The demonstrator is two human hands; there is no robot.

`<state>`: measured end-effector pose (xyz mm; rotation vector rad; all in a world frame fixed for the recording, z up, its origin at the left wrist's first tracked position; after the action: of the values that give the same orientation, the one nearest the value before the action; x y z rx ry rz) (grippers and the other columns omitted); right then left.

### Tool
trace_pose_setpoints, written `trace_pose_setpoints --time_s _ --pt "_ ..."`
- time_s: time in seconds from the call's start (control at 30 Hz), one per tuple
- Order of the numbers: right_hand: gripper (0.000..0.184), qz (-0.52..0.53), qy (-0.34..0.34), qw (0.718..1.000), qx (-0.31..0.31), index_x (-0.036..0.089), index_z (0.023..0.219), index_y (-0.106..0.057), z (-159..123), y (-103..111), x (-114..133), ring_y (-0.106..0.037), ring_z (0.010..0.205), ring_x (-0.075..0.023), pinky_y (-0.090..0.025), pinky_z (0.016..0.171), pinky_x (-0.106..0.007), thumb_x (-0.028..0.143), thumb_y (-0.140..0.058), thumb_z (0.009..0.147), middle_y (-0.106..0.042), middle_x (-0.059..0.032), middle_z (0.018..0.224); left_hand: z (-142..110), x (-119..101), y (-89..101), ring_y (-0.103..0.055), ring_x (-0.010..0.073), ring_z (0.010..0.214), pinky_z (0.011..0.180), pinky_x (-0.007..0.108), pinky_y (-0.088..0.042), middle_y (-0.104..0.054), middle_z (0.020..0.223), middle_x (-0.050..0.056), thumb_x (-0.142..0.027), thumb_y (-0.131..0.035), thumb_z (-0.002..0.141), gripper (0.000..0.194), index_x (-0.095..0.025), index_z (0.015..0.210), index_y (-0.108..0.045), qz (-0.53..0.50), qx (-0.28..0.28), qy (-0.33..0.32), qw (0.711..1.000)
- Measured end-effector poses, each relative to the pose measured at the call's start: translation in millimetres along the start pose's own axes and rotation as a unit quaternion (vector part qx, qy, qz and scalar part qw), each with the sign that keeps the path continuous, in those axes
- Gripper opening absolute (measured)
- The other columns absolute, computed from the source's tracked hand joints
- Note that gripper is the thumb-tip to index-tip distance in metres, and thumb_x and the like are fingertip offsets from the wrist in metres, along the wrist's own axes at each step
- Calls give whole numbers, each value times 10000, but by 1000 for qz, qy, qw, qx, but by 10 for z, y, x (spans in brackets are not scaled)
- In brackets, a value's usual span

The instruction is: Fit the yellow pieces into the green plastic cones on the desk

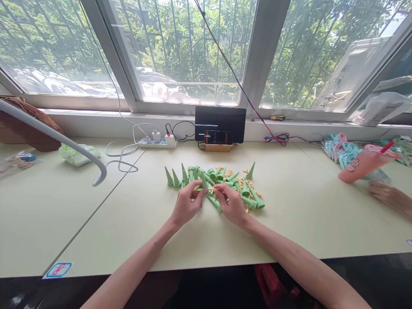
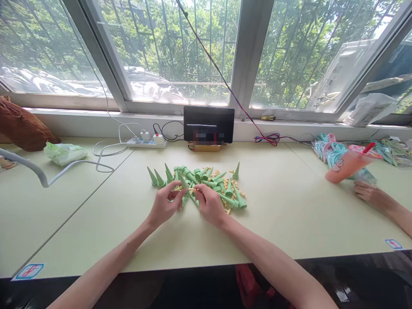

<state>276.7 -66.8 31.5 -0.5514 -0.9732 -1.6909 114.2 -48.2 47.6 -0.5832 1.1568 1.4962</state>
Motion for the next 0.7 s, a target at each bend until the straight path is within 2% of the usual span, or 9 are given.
trace_pose_setpoints --time_s 0.17,0.37,0.57,0.7 --pt "166 1 13 1000 -3 184 999 -603 -3 -10 1 -585 601 -141 -484 594 -255 267 -459 995 -623 -14 728 -11 -7 -12 -546 103 454 461 216 -476 -597 603 -33 -386 -591 919 265 -170 1071 -564 -20 29 24 999" --pt "151 -2 15 1000 -3 187 990 -609 -8 -17 -13 -583 604 -138 -476 588 -253 259 -476 990 -634 -15 743 -16 4 -20 -503 92 486 524 229 -484 -557 625 -54 -382 -674 865 428 -181 1209 -516 11 52 -7 999" --pt "154 -5 19 1000 1 188 986 -613 -10 -23 -17 -569 592 -136 -469 574 -247 274 -484 991 -634 -17 734 -22 12 -22 -442 81 469 533 221 -460 -482 562 -85 -368 -654 883 399 -181 1205 -509 28 52 -15 998" --pt "155 -1 16 1000 4 188 985 -614 -8 -23 -19 -569 591 -135 -468 571 -247 276 -488 990 -629 -16 728 -22 12 -27 -440 77 462 511 211 -441 -503 577 -78 -365 -656 882 382 -185 1189 -515 28 48 -20 998"
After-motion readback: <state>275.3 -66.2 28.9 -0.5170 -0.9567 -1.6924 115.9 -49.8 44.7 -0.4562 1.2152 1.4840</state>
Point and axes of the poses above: each hand's wrist, its own z-axis towards the middle knuckle, its own y-axis out of the back of the hand, x = y × z, the point moved 4 cm from there along z, towards the middle knuckle
